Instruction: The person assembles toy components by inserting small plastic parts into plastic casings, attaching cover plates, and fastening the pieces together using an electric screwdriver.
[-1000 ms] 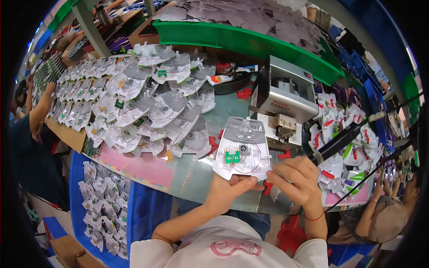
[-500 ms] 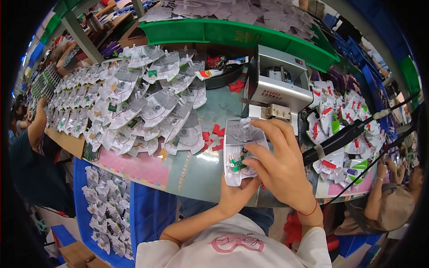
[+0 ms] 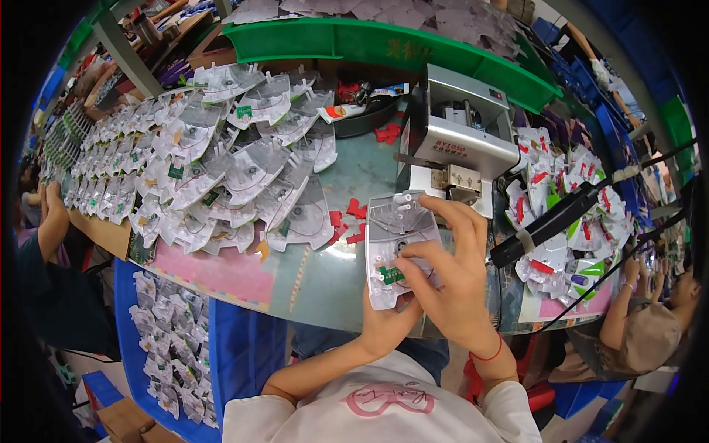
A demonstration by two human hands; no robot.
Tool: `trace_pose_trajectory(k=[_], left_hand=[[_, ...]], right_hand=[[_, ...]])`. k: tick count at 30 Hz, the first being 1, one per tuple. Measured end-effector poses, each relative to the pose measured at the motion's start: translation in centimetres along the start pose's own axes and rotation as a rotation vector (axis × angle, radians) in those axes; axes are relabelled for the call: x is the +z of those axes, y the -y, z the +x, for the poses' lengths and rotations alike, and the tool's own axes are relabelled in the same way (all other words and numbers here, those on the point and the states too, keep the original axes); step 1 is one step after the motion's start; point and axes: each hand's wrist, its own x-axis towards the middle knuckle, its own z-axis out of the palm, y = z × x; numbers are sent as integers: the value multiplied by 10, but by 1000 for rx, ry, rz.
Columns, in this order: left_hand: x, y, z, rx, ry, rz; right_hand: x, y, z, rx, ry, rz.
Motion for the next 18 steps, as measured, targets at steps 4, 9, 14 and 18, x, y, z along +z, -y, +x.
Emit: trace_pose_trajectory(k=[4,9,14,18], left_hand=[[6,-9,-1,-96,-22,-70],[-6,2,-12,-82,-19,-40],[-8,-6,-13,-390,-37,-465],[-5,-13,-14,-501,-59,-453]], right_hand=[[-6,0,-8,8,-128,110],[-16,-11,-42,-267,-95,254],[-8,-20,-57,-456,55,435],[1,-23,-64,-435,9,416]])
